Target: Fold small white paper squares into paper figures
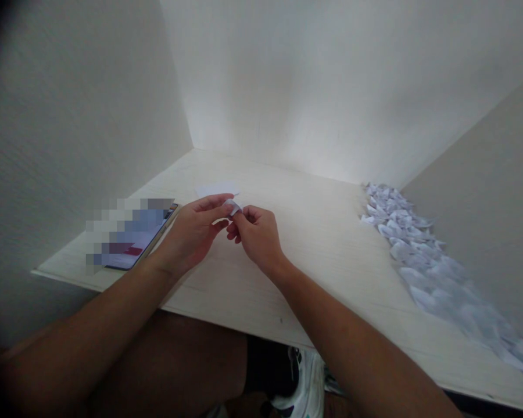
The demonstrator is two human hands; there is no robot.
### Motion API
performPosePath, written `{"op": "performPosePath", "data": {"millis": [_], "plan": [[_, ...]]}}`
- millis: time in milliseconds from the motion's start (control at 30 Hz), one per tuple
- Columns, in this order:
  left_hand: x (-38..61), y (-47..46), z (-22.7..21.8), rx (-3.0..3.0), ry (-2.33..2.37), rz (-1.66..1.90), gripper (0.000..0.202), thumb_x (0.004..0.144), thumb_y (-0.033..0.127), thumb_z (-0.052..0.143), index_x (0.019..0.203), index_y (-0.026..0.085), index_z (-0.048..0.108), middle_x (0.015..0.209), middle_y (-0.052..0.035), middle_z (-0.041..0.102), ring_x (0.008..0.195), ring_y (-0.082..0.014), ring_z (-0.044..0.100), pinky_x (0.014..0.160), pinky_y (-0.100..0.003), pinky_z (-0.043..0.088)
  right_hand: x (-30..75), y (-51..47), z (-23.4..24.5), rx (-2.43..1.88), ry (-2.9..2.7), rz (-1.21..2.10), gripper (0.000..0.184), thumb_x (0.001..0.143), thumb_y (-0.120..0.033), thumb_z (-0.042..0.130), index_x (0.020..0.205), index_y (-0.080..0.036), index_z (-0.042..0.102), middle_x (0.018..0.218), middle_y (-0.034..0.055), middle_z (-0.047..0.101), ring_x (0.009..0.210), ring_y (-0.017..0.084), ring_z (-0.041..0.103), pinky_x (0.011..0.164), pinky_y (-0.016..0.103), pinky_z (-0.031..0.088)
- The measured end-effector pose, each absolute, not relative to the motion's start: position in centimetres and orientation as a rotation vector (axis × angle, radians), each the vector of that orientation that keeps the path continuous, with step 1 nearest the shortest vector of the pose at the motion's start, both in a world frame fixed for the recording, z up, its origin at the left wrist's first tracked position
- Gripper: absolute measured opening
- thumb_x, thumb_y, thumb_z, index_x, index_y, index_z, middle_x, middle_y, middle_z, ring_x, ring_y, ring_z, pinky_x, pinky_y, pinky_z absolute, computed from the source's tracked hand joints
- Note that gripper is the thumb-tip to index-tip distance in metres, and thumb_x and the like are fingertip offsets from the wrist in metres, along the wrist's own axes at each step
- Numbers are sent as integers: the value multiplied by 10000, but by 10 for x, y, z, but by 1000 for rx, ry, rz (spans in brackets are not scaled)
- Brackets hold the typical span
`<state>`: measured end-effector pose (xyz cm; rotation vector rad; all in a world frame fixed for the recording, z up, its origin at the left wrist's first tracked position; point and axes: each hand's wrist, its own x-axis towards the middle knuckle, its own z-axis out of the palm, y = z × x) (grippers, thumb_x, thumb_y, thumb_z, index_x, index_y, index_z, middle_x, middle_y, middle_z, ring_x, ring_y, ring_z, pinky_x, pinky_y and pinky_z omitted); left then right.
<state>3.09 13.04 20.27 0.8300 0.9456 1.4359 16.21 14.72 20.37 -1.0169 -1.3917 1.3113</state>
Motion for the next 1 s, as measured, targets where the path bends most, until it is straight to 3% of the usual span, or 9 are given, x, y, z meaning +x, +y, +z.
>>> {"op": "performPosePath", "data": {"millis": [267, 467, 733, 1000], "plan": [[44, 126, 204, 664, 749, 1473, 292, 760, 242, 854, 1001, 138, 725, 743, 8, 644, 579, -118, 549, 537, -283, 409, 160, 144, 202, -1025, -1405, 1238, 345, 898, -404, 711, 639, -202, 607, 569, -14, 629, 502, 95, 556, 503, 243, 436], [46, 127, 203, 712, 819, 1523, 233, 751, 253, 856, 940, 154, 764, 808, -26, 700, 631, -132, 583, 554, -285, 439, 160, 143, 202, -1036, -1394, 1224, 310, 885, -370, 697, 638, -207, 606, 552, -23, 599, 504, 100, 528, 508, 254, 415], [34, 130, 204, 1111, 1122, 1602, 113, 749, 195, 806, 846, 218, 859, 843, -32, 803, 719, -150, 658, 703, -293, 542, 159, 146, 201, -1011, -1246, 1420, 168, 773, -290, 687, 641, -192, 654, 516, -38, 568, 469, 97, 472, 481, 262, 359], [19, 131, 214, 1413, 1303, 1433, 164, 805, 145, 748, 878, 218, 876, 820, -54, 828, 721, -198, 719, 685, -304, 561, 163, 151, 203, -1043, -1195, 1587, 181, 694, -334, 734, 614, -198, 645, 505, -37, 543, 469, 102, 436, 484, 276, 306]]}}
